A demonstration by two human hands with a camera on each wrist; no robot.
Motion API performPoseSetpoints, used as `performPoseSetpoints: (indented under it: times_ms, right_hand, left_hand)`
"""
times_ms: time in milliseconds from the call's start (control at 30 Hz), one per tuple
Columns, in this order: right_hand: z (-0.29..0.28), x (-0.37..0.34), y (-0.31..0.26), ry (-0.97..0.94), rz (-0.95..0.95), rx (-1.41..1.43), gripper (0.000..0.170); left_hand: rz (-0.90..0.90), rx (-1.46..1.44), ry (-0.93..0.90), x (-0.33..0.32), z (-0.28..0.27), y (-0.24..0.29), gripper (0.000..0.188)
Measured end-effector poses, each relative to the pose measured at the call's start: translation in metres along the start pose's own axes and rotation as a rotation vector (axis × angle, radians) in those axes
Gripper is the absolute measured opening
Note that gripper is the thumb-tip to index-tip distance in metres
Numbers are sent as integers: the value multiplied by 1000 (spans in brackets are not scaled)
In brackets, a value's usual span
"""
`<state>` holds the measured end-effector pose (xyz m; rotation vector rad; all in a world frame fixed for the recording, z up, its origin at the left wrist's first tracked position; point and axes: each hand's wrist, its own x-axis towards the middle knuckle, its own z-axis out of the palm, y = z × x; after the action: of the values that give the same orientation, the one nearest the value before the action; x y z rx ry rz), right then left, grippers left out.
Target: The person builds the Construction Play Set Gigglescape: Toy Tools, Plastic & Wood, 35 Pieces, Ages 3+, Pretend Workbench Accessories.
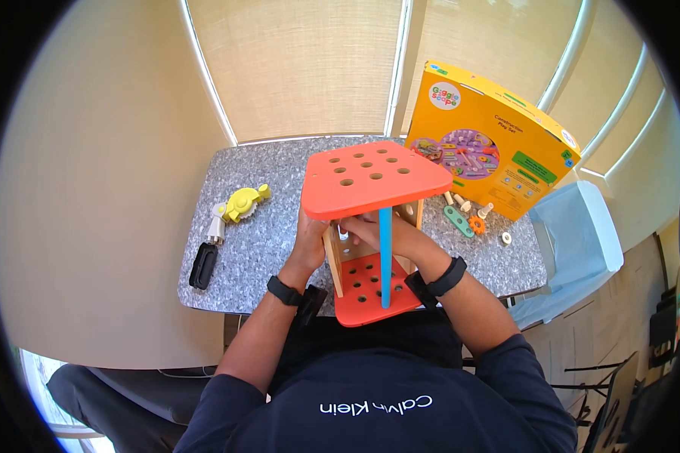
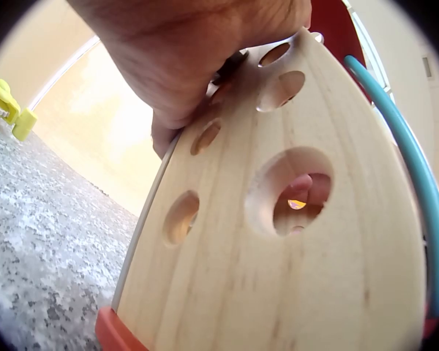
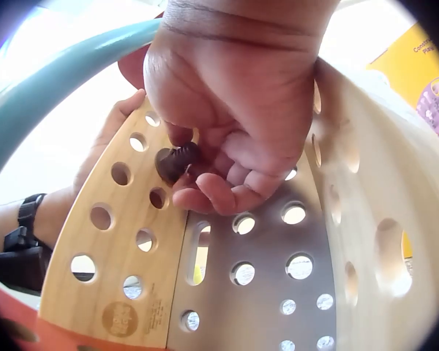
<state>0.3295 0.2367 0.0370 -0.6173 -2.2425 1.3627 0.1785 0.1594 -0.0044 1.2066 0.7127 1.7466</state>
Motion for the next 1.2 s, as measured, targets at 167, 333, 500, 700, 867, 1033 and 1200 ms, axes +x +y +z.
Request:
performPoseSetpoints:
  times_ms: [167,333,500,700,867,1033,1200]
  right_hand:
    - [2,0,-3,-1,17,-4,29]
    - [-1,-4,-15,-30,-38,-87,29]
    - [2,-3,-7,-15,-13,-15,31]
    - [3,-7,4,-73,92,65,36]
    - [-2,-11,24,-189,158,160,31]
    - [-19,-55,17,-122,236,752,32]
    - [-47,-70,-1,-55,293,589,37]
  left_hand:
    - [-31,-52,19,-1,2,3,63]
    - [8,-25,33,-1,4,3,69]
    - [14,16,0,-2,5,7,67]
    - [-112,-39,16,-10,-1,2,63]
    - [-157,48,96,-12,4,3,65]
    - [258,355,6,6,-1,30,94]
    - [299,555,103,17,20,84,101]
